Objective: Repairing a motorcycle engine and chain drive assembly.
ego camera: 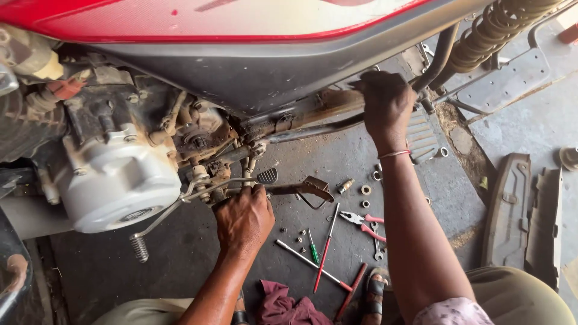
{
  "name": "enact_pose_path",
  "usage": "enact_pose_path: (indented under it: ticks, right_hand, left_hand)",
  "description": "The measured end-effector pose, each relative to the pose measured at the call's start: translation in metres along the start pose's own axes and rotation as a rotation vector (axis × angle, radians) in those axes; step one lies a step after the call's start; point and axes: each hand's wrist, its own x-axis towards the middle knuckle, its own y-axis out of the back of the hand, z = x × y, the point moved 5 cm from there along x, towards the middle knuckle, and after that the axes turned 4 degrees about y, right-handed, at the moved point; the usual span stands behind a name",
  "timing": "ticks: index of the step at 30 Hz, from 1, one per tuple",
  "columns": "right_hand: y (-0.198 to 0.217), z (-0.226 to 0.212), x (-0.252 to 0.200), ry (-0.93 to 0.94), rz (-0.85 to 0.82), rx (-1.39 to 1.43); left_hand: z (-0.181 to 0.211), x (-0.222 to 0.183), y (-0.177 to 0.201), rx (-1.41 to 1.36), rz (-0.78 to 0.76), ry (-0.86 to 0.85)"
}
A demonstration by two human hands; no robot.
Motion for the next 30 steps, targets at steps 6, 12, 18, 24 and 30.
enact_pose_path:
  ticks: [6,12,18,24,30]
  right_hand:
    - [0.0,0.018,-0.006,-0.039,0.013,0.057]
    - [-0.003,0.003,-0.003,0.199,-0.112,-0.321]
    - [-0.007,-0.028,-0.019,0.126,-0.078,-0.246]
    - [-0.016,-0.052,-0.028,0.305,-0.061,-0.501]
    - [-0.01,-0.031,-0.034,0.3,0.071,-0.376]
  left_hand:
    - [0.0,-0.001,-0.001,0.017,0.023,-0.014]
    - [0.005,-0.001,0.012,0.025,0.042,-0.015]
    - [0.005,-0.002,0.009,0.024,0.005,-0.013]
    - [0.004,0.002,0.013,0.016,0.08,-0.019]
    - [0.003,0.002,0.01,0.014,0.082,-0.029]
